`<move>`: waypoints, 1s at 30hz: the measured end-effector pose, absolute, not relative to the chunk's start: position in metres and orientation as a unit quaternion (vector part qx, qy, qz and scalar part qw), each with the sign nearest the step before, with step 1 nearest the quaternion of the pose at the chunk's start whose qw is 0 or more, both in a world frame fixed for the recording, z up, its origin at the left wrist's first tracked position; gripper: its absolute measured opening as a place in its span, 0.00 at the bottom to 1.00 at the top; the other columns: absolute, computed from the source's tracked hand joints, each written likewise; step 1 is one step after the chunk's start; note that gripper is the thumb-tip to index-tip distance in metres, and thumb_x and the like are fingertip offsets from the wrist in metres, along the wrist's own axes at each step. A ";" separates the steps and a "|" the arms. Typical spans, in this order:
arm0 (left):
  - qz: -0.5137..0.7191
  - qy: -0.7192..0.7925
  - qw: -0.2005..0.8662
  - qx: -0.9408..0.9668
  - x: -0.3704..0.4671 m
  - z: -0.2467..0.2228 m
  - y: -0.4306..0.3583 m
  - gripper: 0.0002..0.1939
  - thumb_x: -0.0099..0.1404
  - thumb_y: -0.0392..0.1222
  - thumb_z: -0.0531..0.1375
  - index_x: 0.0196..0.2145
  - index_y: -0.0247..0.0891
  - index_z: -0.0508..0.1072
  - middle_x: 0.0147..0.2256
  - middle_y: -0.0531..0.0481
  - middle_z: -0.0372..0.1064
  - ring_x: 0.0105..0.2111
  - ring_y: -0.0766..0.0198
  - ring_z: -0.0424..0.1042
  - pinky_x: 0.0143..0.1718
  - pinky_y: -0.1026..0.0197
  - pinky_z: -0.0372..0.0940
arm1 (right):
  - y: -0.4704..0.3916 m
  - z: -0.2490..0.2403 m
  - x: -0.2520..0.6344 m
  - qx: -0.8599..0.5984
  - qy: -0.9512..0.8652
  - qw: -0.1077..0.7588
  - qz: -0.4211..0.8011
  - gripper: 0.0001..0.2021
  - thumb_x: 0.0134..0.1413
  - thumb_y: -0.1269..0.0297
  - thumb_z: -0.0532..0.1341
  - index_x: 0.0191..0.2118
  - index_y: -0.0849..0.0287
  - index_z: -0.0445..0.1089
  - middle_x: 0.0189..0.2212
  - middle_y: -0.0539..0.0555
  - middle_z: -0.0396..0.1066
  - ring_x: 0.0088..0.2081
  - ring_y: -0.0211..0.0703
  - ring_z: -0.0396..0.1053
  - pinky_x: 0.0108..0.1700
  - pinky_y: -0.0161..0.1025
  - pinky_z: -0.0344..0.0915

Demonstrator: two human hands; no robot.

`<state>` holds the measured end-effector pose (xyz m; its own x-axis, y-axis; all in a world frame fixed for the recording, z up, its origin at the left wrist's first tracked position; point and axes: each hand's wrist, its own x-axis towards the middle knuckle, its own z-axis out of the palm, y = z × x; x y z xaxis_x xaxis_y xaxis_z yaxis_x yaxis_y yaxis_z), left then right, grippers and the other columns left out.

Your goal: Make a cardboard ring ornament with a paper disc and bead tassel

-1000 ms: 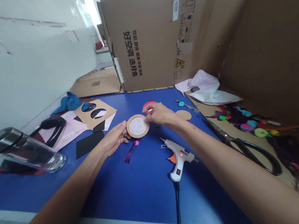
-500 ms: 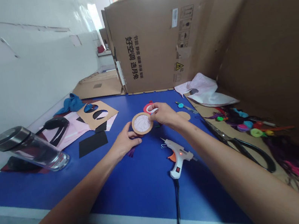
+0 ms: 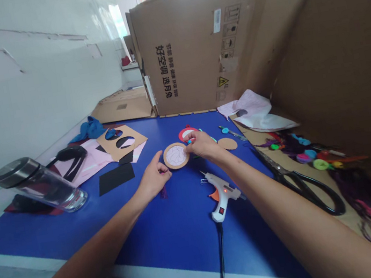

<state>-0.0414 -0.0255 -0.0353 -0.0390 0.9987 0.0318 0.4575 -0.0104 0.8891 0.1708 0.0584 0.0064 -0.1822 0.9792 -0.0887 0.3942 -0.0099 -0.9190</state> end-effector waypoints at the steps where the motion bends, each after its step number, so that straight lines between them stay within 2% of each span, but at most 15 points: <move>1: 0.380 0.612 0.346 0.601 -0.045 -0.034 -0.026 0.51 0.57 0.27 0.67 0.77 0.35 0.60 0.29 0.58 0.73 0.34 0.59 0.75 0.43 0.60 0.67 | 0.058 0.004 0.168 -0.549 -0.625 0.321 0.452 0.19 0.45 0.75 0.70 0.45 0.57 0.72 0.23 0.43 0.69 0.25 0.37 0.63 0.28 0.33 0.57; 5: 0.326 0.631 0.329 0.623 -0.055 -0.026 -0.032 0.45 0.56 0.26 0.67 0.71 0.39 0.70 0.30 0.56 0.75 0.34 0.57 0.76 0.41 0.59 0.67 | 0.062 -0.014 0.154 -0.548 -0.630 0.297 0.462 0.20 0.43 0.74 0.71 0.45 0.57 0.73 0.24 0.44 0.70 0.25 0.37 0.64 0.28 0.33 0.58; 9: 0.275 0.615 0.276 0.685 -0.058 -0.011 -0.041 0.29 0.59 0.28 0.68 0.57 0.45 0.82 0.32 0.51 0.77 0.40 0.50 0.79 0.45 0.57 0.67 | 0.068 -0.031 0.143 -0.557 -0.635 0.272 0.461 0.21 0.40 0.76 0.72 0.43 0.57 0.73 0.23 0.43 0.69 0.25 0.37 0.64 0.29 0.33 0.60; 11: 0.249 0.622 0.246 0.701 -0.060 -0.003 -0.044 0.23 0.61 0.33 0.69 0.54 0.47 0.84 0.33 0.48 0.78 0.41 0.47 0.79 0.44 0.56 0.66 | 0.070 -0.036 0.140 -0.560 -0.639 0.263 0.457 0.21 0.40 0.77 0.72 0.44 0.57 0.74 0.23 0.42 0.69 0.25 0.37 0.64 0.30 0.33 0.61; 15: 0.177 0.655 0.178 0.713 -0.067 0.013 -0.043 0.11 0.65 0.43 0.71 0.46 0.44 0.86 0.37 0.43 0.78 0.43 0.44 0.78 0.47 0.53 0.67 | 0.072 -0.038 0.140 -0.566 -0.644 0.250 0.449 0.22 0.40 0.78 0.72 0.45 0.58 0.75 0.23 0.42 0.68 0.26 0.37 0.65 0.31 0.33 0.61; 19: 0.236 0.571 0.168 0.768 -0.069 0.013 -0.029 0.13 0.67 0.33 0.66 0.47 0.43 0.86 0.48 0.43 0.80 0.51 0.48 0.77 0.58 0.52 0.67 | 0.073 -0.037 0.140 -0.569 -0.652 0.243 0.438 0.22 0.41 0.78 0.72 0.45 0.58 0.75 0.24 0.43 0.69 0.26 0.37 0.65 0.31 0.33 0.61; 22: 0.234 0.536 0.195 0.787 -0.066 0.002 -0.016 0.15 0.65 0.29 0.64 0.44 0.43 0.86 0.50 0.44 0.80 0.53 0.49 0.78 0.60 0.51 0.68 | 0.073 -0.036 0.141 -0.571 -0.660 0.240 0.425 0.22 0.41 0.78 0.72 0.46 0.59 0.76 0.25 0.43 0.70 0.28 0.38 0.66 0.32 0.33 0.61; 26: 0.232 0.515 0.195 0.802 -0.065 -0.012 -0.006 0.15 0.65 0.27 0.63 0.42 0.42 0.86 0.51 0.43 0.81 0.54 0.50 0.79 0.61 0.51 0.69 | 0.073 -0.034 0.142 -0.576 -0.670 0.234 0.406 0.23 0.40 0.78 0.72 0.47 0.59 0.78 0.28 0.45 0.72 0.30 0.39 0.68 0.34 0.33 0.61; 30: 0.220 0.503 0.178 0.817 -0.067 -0.016 -0.003 0.12 0.67 0.30 0.64 0.43 0.41 0.86 0.56 0.43 0.81 0.58 0.49 0.79 0.64 0.49 0.70 | 0.073 -0.032 0.141 -0.584 -0.677 0.223 0.388 0.24 0.41 0.78 0.72 0.49 0.60 0.79 0.31 0.47 0.75 0.32 0.39 0.69 0.36 0.33 0.62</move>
